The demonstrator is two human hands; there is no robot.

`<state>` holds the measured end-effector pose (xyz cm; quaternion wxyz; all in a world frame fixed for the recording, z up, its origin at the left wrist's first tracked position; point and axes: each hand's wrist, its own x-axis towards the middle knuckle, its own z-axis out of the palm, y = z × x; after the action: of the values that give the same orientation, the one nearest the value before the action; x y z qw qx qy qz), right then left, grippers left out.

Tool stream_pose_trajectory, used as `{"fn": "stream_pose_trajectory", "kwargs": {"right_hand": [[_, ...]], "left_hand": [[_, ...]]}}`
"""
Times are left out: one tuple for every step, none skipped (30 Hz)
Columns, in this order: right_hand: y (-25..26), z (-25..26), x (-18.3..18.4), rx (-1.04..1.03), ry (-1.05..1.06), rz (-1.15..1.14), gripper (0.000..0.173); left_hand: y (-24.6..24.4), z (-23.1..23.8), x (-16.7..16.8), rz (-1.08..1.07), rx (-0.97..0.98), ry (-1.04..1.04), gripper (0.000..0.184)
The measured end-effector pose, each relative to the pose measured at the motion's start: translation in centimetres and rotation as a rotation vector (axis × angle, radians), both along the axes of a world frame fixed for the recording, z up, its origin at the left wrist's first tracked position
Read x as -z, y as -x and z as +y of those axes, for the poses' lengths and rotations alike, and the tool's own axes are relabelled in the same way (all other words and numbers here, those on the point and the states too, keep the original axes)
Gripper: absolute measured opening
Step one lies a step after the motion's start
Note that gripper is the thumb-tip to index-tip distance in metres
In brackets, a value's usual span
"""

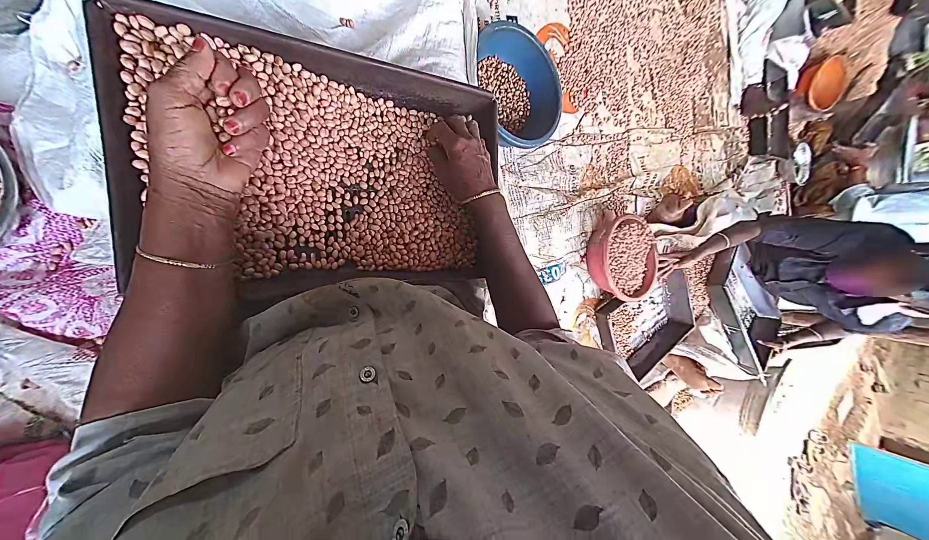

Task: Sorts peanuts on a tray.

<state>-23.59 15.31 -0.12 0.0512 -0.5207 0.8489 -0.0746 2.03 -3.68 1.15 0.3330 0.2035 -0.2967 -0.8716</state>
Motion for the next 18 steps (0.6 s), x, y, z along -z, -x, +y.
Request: {"fn": "stream_pose_trajectory", "kwargs": {"right_hand": [[-0.2,0.5,-0.4,0.023,-0.029,-0.028,0.026],[-0.4,1.2,-0.8,0.034,-0.073,-0.081,0.026],[-0.5,1.9,-1.3,0.026,-0.114,-0.146,0.026],[-0.6,2.7,-1.8,-0.008,-0.141,-0.223,0.026],[-0.7,3.5,-2.3,-0.047,-0.174,-0.3,0.027],[-0.8,4.3,-2.7,-0.089,-0.173,-0.356,0.025],[-0.7,5.1,-3.1,-0.123,-0.17,-0.394,0.023],[-0.5,5.7,-3.5,-0.143,-0.171,-0.404,0.021],[-0.4,6.2,-3.9,-0.149,-0.174,-0.396,0.02],[-0.3,6.4,-4.2,-0.151,-0.172,-0.382,0.019],[-0.2,6.5,-4.4,-0.153,-0.152,-0.37,0.019],[-0.2,6.4,-4.2,-0.156,-0.115,-0.357,0.02],[-0.4,6.2,-3.9,-0.154,-0.066,-0.345,0.021],[-0.7,5.8,-3.4,-0.149,-0.012,-0.33,0.022],[-1.3,5.4,-2.9,-0.136,0.021,-0.306,0.023],[-2.1,4.8,-2.4,-0.115,0.018,-0.283,0.025],[-3.0,4.3,-2.0,-0.089,-0.007,-0.275,0.027],[-3.9,4.0,-1.6,-0.086,-0.007,-0.283,0.03]], "left_hand": [[0.0,0.0,-0.1,-0.006,-0.008,-0.003,0.048],[0.0,0.0,0.0,-0.007,-0.012,-0.003,0.049],[0.0,-0.1,0.0,-0.008,-0.017,-0.003,0.05],[0.0,-0.2,0.0,-0.012,-0.024,-0.002,0.05],[-0.1,-0.2,0.0,-0.015,-0.034,-0.003,0.05],[-0.1,-0.3,0.0,-0.014,-0.044,-0.01,0.05],[-0.2,-0.3,0.0,-0.016,-0.054,-0.017,0.049],[-0.1,-0.3,0.0,-0.016,-0.057,-0.019,0.049],[-0.1,-0.3,0.0,-0.015,-0.057,-0.022,0.049],[0.0,-0.3,0.0,-0.013,-0.054,-0.018,0.05],[0.0,-0.3,0.0,-0.008,-0.051,-0.013,0.05],[0.0,-0.3,0.0,-0.005,-0.05,-0.007,0.05],[0.0,-0.3,0.0,-0.009,-0.048,0.0,0.05],[0.0,-0.3,0.0,-0.013,-0.047,0.006,0.05],[0.0,-0.3,0.0,-0.021,-0.051,0.012,0.05],[-0.1,-0.3,0.0,-0.029,-0.056,0.017,0.049],[-0.1,-0.3,0.0,-0.031,-0.059,0.017,0.049],[-0.1,-0.3,0.1,-0.031,-0.059,0.013,0.049]]}}
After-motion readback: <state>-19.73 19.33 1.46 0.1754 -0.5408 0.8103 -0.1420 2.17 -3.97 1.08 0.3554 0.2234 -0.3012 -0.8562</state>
